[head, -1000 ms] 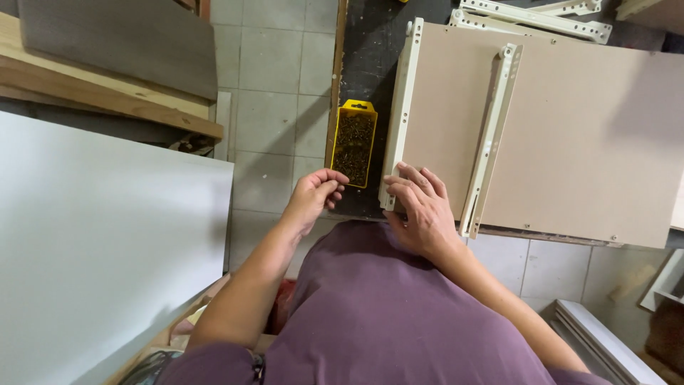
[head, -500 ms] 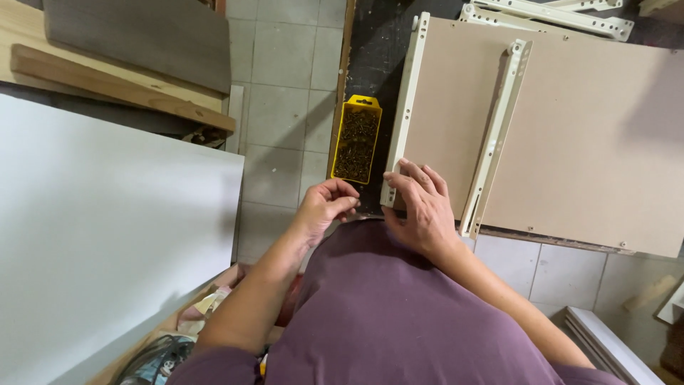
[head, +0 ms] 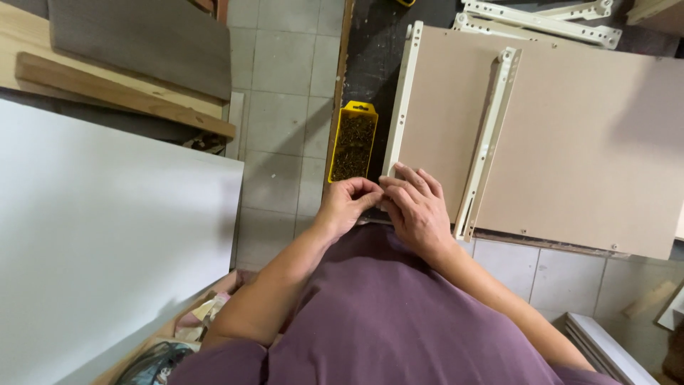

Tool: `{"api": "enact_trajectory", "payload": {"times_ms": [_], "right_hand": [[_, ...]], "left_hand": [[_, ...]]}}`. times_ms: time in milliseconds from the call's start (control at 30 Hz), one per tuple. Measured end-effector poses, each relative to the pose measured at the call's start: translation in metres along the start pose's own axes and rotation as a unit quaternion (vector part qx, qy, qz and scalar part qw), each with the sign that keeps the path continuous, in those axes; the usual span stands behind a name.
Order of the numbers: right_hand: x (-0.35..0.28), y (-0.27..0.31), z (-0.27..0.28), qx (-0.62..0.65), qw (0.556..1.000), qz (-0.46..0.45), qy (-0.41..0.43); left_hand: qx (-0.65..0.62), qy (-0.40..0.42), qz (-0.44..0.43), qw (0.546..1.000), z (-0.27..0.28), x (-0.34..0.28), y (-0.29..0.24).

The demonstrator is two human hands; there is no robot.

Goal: Installing metal drawer slides onto a wooden panel using a power drill and screws.

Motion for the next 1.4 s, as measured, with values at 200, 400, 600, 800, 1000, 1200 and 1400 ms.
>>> {"api": "enact_trajectory", "payload": {"times_ms": [200,400,600,800,1000,1200,1400], "right_hand": [[-0.001,-0.002,-0.001,-0.002,1.000,-0.002,-0.004],[0.000,-0.002,-0.001,0.010,1.000,-0.011,0.012],[0.012,0.005,0.004,0.030,0.997,-0.026,0.064],[0.024,0.010,0.012,0.041,0.997,-0.022,0.054],[0.027,0.008,0.012,0.024,0.998,-0.037,0.039],[0.012,0.001,-0.002,0.034,0.995,-0.039,0.083],[0.007,-0.003,0.000,0.067,0.995,-0.056,0.055]], "left_hand": [[0.115,-0.001,-0.088,0.989,0.012,0.005,-0.069],[0.237,-0.100,-0.257,0.932,0.042,0.126,-0.125],[0.242,-0.120,-0.294,0.917,0.013,0.272,-0.186],[0.184,-0.091,-0.274,0.939,-0.022,0.398,-0.194],[0.051,-0.074,-0.307,0.948,-0.042,0.448,-0.197],[0.142,-0.038,-0.284,0.948,0.036,0.341,-0.202],[0.141,0.019,-0.046,0.989,0.118,0.051,-0.191]]}}
Point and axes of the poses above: each hand's wrist, its own x-axis towards the middle knuckle, its own z-axis out of the back of the hand, y = z × x, the point moved 10 cm from there along x, towards the middle knuckle, and after that the axes turned 4 degrees about -x, right-handed, at the moved point
